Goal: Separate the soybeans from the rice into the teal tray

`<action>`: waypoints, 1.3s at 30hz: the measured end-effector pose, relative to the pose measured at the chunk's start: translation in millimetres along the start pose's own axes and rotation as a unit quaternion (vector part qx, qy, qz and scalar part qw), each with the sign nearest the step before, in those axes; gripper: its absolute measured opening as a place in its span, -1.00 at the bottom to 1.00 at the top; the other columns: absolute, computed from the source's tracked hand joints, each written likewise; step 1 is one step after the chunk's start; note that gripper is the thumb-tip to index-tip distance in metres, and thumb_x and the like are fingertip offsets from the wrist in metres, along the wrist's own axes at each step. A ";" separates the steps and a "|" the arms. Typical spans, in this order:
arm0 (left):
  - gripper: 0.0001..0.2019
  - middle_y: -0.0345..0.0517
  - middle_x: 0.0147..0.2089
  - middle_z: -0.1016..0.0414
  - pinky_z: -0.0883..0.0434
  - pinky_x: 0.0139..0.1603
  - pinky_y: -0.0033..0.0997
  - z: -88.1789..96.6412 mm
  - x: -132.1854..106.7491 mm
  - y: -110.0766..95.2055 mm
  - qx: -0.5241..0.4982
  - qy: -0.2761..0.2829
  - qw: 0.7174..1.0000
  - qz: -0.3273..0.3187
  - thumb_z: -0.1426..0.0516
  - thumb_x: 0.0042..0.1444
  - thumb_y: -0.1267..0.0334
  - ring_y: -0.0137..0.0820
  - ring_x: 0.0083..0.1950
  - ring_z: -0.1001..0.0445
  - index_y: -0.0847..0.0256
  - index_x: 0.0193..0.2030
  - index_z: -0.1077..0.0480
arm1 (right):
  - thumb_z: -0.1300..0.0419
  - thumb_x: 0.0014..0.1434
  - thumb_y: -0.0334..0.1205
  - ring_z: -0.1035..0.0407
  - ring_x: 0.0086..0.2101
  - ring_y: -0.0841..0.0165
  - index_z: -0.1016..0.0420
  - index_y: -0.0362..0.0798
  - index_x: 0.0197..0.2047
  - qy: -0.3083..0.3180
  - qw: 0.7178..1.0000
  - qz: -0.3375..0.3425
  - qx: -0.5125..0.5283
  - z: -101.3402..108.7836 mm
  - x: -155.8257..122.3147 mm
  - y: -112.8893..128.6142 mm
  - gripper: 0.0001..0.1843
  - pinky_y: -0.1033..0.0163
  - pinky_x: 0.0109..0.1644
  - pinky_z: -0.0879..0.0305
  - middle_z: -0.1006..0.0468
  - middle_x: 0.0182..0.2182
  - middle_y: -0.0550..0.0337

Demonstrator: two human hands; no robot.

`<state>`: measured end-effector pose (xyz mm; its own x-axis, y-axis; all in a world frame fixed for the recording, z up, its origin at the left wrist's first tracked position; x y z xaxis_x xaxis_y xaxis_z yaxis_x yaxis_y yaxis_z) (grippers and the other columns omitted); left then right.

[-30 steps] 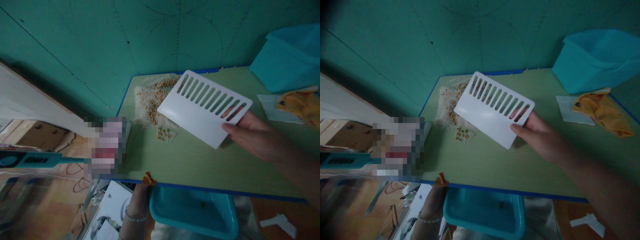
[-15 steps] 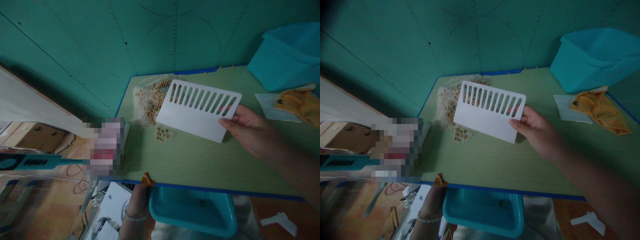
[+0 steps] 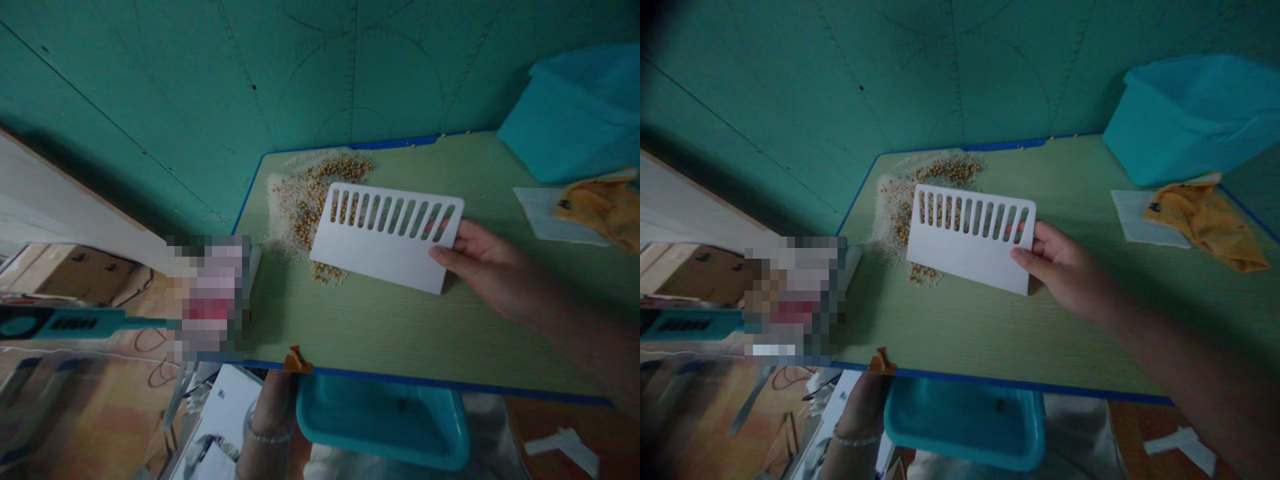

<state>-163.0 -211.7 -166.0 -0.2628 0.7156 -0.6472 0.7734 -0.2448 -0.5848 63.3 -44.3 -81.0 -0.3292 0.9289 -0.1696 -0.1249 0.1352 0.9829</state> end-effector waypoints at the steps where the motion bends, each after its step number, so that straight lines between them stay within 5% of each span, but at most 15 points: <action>1: -0.74 -0.15 -0.35 -0.64 -0.30 0.12 -0.19 -1.2 -0.6 -1.6 -0.002 -0.001 1.000 -0.006 -0.40 -0.52 0.20 -0.11 -0.04 -0.49 0.15 -0.57 -0.53 | -0.17 0.09 -0.20 -0.48 -0.26 0.27 -0.37 0.16 -0.21 0.004 1.000 -0.003 0.002 -0.5 -0.7 0.5 -0.84 0.06 -0.17 -0.40 -0.60 -0.28 0.28; 8: -0.76 -0.21 -0.32 -0.64 -0.31 0.11 -0.17 2.9 1.8 -0.1 -0.009 0.011 1.000 -0.002 -0.39 -0.50 0.21 -0.11 -0.02 -0.47 0.10 -0.57 -0.52 | -0.19 0.06 -0.19 -0.48 -0.23 0.26 -0.37 0.19 -0.20 0.005 1.000 -0.006 0.018 -3.9 -1.4 4.2 -0.81 0.04 -0.12 -0.39 -0.61 -0.30 0.30; 15: -0.82 -0.17 -0.14 -0.61 -0.28 0.13 -0.18 17.6 8.6 9.8 -0.027 0.032 0.999 -0.021 -0.30 -0.22 0.19 -0.13 0.11 -0.38 0.12 -0.40 -0.54 | -0.19 0.05 -0.20 -0.49 -0.28 0.27 -0.37 0.16 -0.18 0.022 0.999 -0.022 0.022 -5.8 -2.0 0.8 -0.78 0.10 -0.23 -0.41 -0.60 -0.29 0.30; 20: -0.78 -0.18 -0.13 -0.60 -0.28 0.14 -0.19 16.0 9.1 9.9 -0.032 0.034 0.999 -0.004 -0.31 -0.23 0.21 -0.14 0.09 -0.39 0.09 -0.35 -0.54 | -0.18 0.06 -0.21 -0.47 -0.20 0.26 -0.36 0.14 -0.15 0.017 1.000 -0.001 0.021 -8.2 -1.2 2.3 -0.77 0.08 -0.14 -0.40 -0.60 -0.27 0.28; 32: -0.70 -0.13 -0.16 -0.62 -0.33 0.10 -0.15 16.0 9.5 7.3 -0.030 0.019 0.999 -0.005 -0.37 -0.41 0.23 -0.09 0.01 -0.45 0.13 -0.41 -0.55 | -0.20 0.01 -0.17 -0.49 -0.28 0.22 -0.38 0.02 -0.12 0.059 0.998 -0.013 0.017 -14.0 -2.1 2.4 -0.69 0.15 -0.32 -0.43 -0.60 -0.26 0.16; 39: -0.68 -0.14 -0.09 -0.59 -0.32 0.11 -0.17 29.2 15.8 15.3 -0.047 0.041 0.998 -0.018 -0.30 -0.22 0.25 -0.13 0.06 -0.42 0.11 -0.22 -0.52 | -0.22 0.01 -0.17 -0.50 -0.37 0.30 -0.38 0.04 -0.17 0.083 0.995 -0.033 0.044 -17.8 -4.9 -2.2 -0.73 0.24 -0.40 -0.42 -0.61 -0.33 0.23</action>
<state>-172.1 -223.3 -199.5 -0.2460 0.7745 -0.5828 0.8165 -0.1584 -0.5552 48.5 -55.3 -83.6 -0.4747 0.8478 -0.2362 -0.0713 0.2305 0.9705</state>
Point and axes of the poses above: each hand's wrist, its own x-axis towards the middle knuckle, its own z-axis out of the back of the hand, y = z × x, the point moved 4 cm from there along x, towards the middle knuckle
